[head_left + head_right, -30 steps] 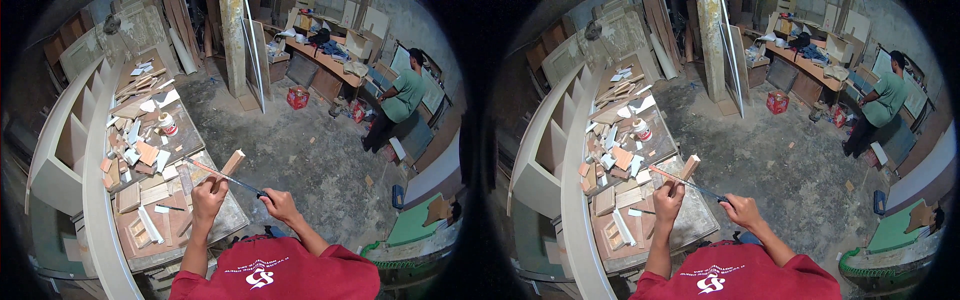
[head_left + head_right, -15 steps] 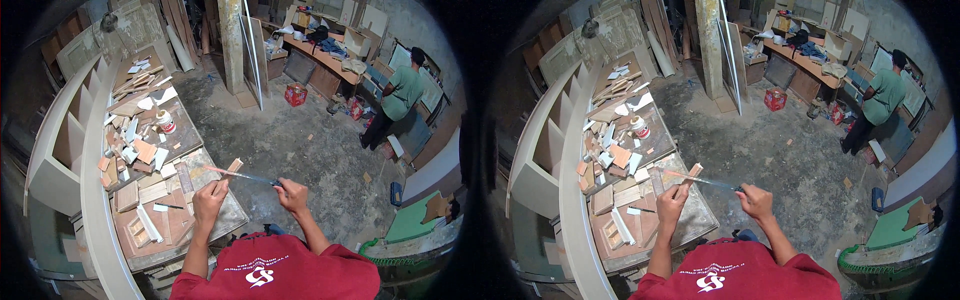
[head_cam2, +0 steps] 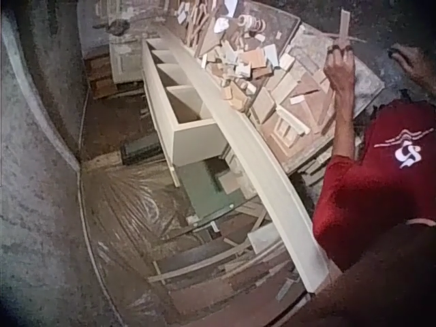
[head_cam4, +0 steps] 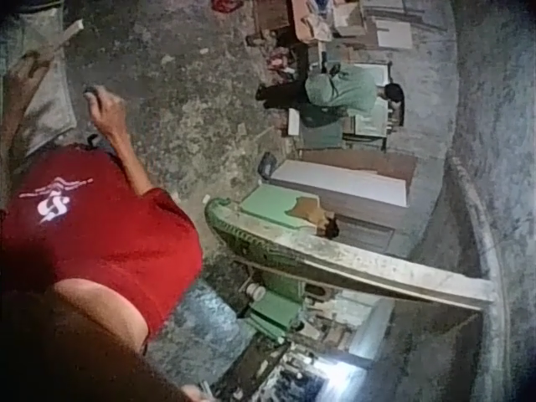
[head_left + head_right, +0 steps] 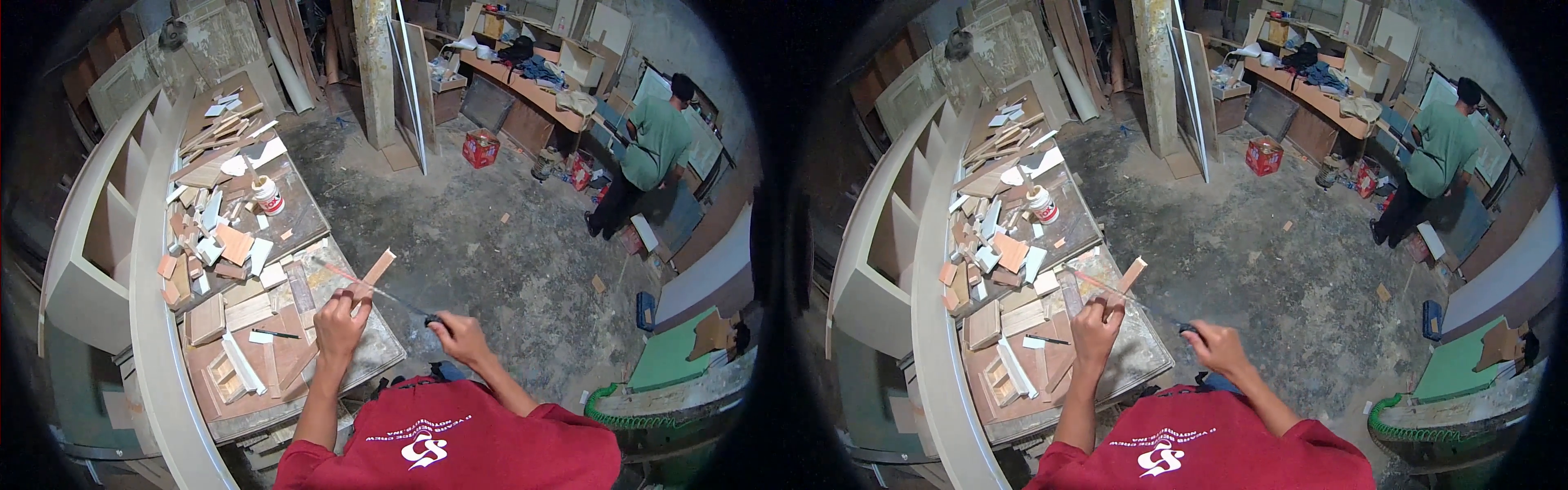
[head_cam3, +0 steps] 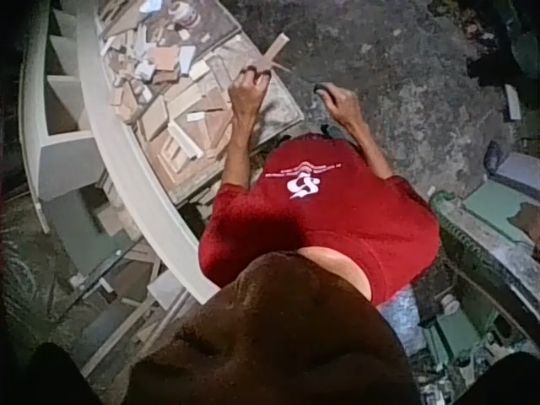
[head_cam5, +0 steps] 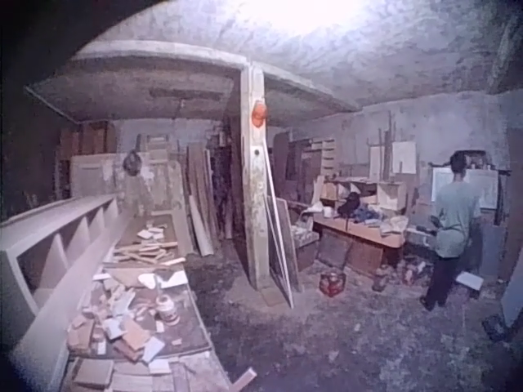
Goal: The recorder uses a hand hacksaw to cut a small wooden strip on a workbench.
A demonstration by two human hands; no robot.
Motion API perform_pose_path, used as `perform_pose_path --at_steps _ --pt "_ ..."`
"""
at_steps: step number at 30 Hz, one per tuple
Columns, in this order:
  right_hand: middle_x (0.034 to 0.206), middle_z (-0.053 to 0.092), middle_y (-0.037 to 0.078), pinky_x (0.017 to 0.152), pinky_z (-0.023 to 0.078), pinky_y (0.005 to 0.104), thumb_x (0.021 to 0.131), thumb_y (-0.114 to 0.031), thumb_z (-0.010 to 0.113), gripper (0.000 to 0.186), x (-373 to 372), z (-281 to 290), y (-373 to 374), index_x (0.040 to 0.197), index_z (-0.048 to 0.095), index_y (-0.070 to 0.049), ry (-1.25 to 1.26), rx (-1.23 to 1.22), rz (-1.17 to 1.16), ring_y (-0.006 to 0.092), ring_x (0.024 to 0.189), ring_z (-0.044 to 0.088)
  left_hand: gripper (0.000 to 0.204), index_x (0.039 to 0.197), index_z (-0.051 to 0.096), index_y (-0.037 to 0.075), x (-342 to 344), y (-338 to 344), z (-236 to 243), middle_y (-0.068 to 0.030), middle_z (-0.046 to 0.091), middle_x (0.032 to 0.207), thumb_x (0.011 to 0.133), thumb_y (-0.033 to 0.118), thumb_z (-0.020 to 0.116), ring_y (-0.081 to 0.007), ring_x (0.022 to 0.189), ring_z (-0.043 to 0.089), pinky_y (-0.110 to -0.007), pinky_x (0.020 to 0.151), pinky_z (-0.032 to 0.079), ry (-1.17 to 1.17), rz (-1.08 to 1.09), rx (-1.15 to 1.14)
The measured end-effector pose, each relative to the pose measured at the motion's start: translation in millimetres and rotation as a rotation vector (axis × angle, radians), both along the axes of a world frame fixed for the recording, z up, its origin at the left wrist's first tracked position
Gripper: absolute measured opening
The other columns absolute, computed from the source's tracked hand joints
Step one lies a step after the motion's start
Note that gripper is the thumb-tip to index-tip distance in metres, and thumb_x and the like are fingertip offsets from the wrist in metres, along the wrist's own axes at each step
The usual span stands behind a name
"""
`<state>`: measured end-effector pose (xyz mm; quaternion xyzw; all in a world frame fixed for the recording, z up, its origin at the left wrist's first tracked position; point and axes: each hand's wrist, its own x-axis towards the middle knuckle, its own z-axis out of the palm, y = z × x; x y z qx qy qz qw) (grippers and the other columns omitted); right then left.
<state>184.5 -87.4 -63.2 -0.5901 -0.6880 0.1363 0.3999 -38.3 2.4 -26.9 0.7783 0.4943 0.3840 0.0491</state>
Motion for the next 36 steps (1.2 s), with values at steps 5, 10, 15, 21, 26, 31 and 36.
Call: perform_pose_path --at_steps 5,10,15,21,26,31,36 --pt "0.063 0.058 0.019 0.051 0.044 0.0453 0.088 -0.029 0.058 0.024 -15 -13 -6 0.089 0.059 -0.005 0.016 -0.057 0.026 0.0375 0.060 0.060 0.017 0.080 0.058 0.004 5 -1 -6 -0.0106 0.060 0.071 0.076 0.018 0.068 -0.0280 0.059 0.061 -0.037 0.052 0.049 0.016 -0.033 0.028" --pt "0.061 0.058 0.020 0.050 0.043 0.0468 0.089 -0.029 0.057 0.025 -18 -16 -9 0.090 0.059 -0.004 0.047 -0.146 0.002 0.0392 0.059 0.059 0.016 0.077 0.058 0.004 9 -1 -6 -0.0097 0.059 0.072 0.075 0.017 0.067 -0.0275 0.061 0.061 -0.037 0.053 0.049 0.033 -0.052 0.022" --pt "0.063 0.059 0.020 0.050 0.043 0.0466 0.089 -0.029 0.057 0.025 -17 -20 -6 0.091 0.059 -0.005 0.043 -0.138 -0.028 0.0389 0.060 0.060 0.014 0.076 0.057 0.005 13 -1 -7 -0.0089 0.057 0.070 0.077 0.017 0.066 -0.0262 0.060 0.060 -0.037 0.052 0.047 0.011 -0.080 0.035" --pt "0.063 0.058 0.020 0.050 0.043 0.0469 0.089 -0.029 0.056 0.024 -17 -17 -4 0.091 0.059 -0.006 0.058 -0.179 -0.044 0.0391 0.060 0.060 0.018 0.075 0.056 0.005 16 -1 -9 -0.0096 0.055 0.068 0.076 0.018 0.068 -0.0262 0.060 0.059 -0.035 0.051 0.047 0.025 -0.094 0.043" --pt "0.062 0.058 0.020 0.050 0.043 0.0479 0.091 -0.030 0.053 0.025 -16 -24 -4 0.088 0.058 -0.005 0.069 -0.203 -0.047 0.0401 0.060 0.059 0.018 0.077 0.058 0.004 18 3 -17 -0.0097 0.055 0.068 0.077 0.019 0.068 -0.0258 0.060 0.060 -0.036 0.051 0.047 0.046 -0.100 0.053" --pt "0.069 0.058 0.024 0.057 0.042 0.0530 0.094 -0.036 0.045 0.032 -21 -44 -13 0.090 0.053 -0.004 0.072 -0.469 -0.067 0.0453 0.068 0.057 0.021 0.080 0.060 0.004 24 9 -56 -0.0095 0.058 0.069 0.079 0.023 0.068 -0.0249 0.064 0.059 -0.035 0.055 0.047 0.070 -0.120 0.067" --pt "0.077 0.060 0.027 0.063 0.042 0.0547 0.095 -0.039 0.040 0.037 -16 -107 -25 0.094 0.053 -0.004 0.064 -0.712 -0.067 0.0472 0.075 0.057 0.025 0.080 0.060 0.003 28 9 -148 -0.0099 0.056 0.071 0.080 0.028 0.066 -0.0252 0.069 0.054 -0.034 0.060 0.045 0.245 -0.251 -0.077"
